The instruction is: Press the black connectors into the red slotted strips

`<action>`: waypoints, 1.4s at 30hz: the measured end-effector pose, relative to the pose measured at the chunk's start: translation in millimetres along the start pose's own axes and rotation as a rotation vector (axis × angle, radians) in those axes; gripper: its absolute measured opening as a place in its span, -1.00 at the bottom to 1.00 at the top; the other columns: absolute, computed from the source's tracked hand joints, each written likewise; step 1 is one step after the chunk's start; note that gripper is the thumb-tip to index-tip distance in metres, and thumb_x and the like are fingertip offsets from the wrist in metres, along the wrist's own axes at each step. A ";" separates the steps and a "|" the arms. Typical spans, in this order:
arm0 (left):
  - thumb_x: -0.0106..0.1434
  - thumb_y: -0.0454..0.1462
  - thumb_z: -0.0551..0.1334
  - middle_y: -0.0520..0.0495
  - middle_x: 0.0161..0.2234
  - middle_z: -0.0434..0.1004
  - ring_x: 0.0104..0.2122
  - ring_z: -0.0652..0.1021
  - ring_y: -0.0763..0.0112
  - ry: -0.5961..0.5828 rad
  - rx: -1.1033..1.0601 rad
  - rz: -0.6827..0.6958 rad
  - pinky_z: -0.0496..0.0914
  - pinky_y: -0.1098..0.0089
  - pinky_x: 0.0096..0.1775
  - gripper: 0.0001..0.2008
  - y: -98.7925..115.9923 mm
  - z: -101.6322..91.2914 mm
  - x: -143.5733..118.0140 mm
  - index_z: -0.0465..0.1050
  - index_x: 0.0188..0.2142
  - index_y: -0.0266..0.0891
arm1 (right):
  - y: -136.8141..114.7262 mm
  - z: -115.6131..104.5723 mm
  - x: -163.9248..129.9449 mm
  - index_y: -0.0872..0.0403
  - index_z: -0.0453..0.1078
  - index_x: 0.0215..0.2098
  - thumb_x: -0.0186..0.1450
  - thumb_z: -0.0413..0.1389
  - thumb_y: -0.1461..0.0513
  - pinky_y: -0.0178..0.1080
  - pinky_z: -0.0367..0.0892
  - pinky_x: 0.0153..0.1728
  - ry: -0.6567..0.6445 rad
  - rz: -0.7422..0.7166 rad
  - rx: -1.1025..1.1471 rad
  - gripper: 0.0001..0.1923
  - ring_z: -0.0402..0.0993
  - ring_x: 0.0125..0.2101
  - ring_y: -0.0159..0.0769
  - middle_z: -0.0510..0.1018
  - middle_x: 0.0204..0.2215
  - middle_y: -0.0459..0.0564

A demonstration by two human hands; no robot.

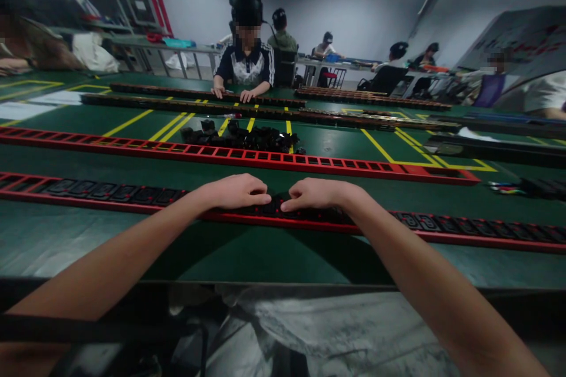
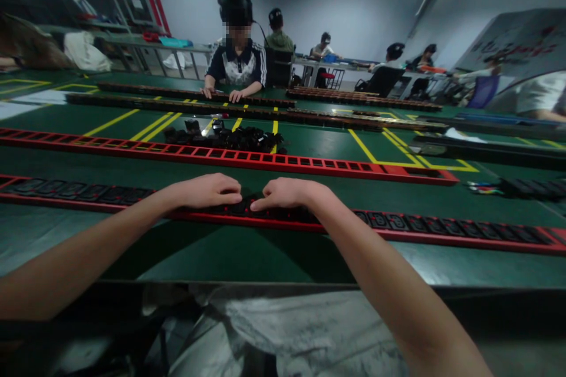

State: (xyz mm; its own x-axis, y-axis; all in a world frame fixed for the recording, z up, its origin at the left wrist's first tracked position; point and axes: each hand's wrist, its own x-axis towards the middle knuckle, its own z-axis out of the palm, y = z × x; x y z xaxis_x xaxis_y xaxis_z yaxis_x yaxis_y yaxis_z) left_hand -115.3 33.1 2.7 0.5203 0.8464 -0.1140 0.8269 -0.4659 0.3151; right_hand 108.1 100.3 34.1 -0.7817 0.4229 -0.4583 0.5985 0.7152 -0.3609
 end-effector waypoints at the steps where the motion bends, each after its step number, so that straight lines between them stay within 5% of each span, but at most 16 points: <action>1: 0.37 0.06 -0.03 -0.04 -0.38 0.45 -0.38 0.42 0.39 0.001 -0.003 0.004 0.19 0.39 -0.34 -0.53 -0.1 -0.2 -0.1 0.43 -0.37 -0.22 | 0.5 0.3 0.3 0.09 0.33 -0.47 0.23 0.01 -0.24 -0.27 -0.02 -0.53 0.004 0.001 0.005 -0.43 0.20 -0.56 -0.41 0.34 -0.56 -0.12; 14: 0.38 0.03 -0.03 -0.04 -0.38 0.47 -0.39 0.42 0.39 0.015 0.002 0.037 0.19 0.40 -0.35 -0.54 -0.2 -0.1 0.0 0.44 -0.36 -0.23 | -2.5 9.1 7.4 0.08 0.43 -0.47 0.29 -0.24 -0.32 -0.26 0.00 -0.49 0.153 -0.021 -0.181 -0.24 0.24 -0.53 -0.33 0.49 -0.48 0.03; 23: 0.38 0.03 -0.03 -0.05 -0.36 0.47 -0.38 0.42 0.38 0.013 0.005 0.029 0.17 0.39 -0.37 -0.55 1.8 -1.1 -1.5 0.44 -0.35 -0.22 | -6.7 8.4 8.1 0.08 0.41 -0.47 0.23 -0.19 -0.36 -0.27 0.01 -0.49 0.143 0.060 -0.132 -0.25 0.25 -0.53 -0.36 0.47 -0.49 0.00; 34: 0.37 0.03 -0.03 -0.04 -0.38 0.46 -0.39 0.42 0.38 0.009 -0.018 0.028 0.16 0.38 -0.37 -0.55 1.1 -1.4 -1.3 0.43 -0.37 -0.22 | -7.6 9.1 6.5 0.09 0.41 -0.44 0.27 -0.22 -0.32 -0.27 0.02 -0.48 0.122 0.021 -0.181 -0.26 0.28 -0.51 -0.33 0.50 -0.44 0.04; 42: 0.37 0.05 -0.02 -0.04 -0.35 0.47 -0.37 0.43 0.38 0.016 -0.025 0.020 0.18 0.38 -0.36 -0.54 0.6 -0.8 -1.2 0.45 -0.34 -0.21 | 5.9 1.2 2.3 0.09 0.35 -0.42 0.25 -0.02 -0.24 -0.28 0.00 -0.50 0.023 -0.069 -0.049 -0.43 0.23 -0.50 -0.39 0.40 -0.47 -0.08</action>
State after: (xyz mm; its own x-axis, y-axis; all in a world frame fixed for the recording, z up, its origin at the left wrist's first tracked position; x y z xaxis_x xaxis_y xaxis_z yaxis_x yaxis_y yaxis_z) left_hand -115.6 32.0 3.8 0.5328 0.8411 -0.0929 0.8108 -0.4760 0.3407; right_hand 110.1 104.8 30.0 -0.8251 0.3840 -0.4143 0.5340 0.7695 -0.3502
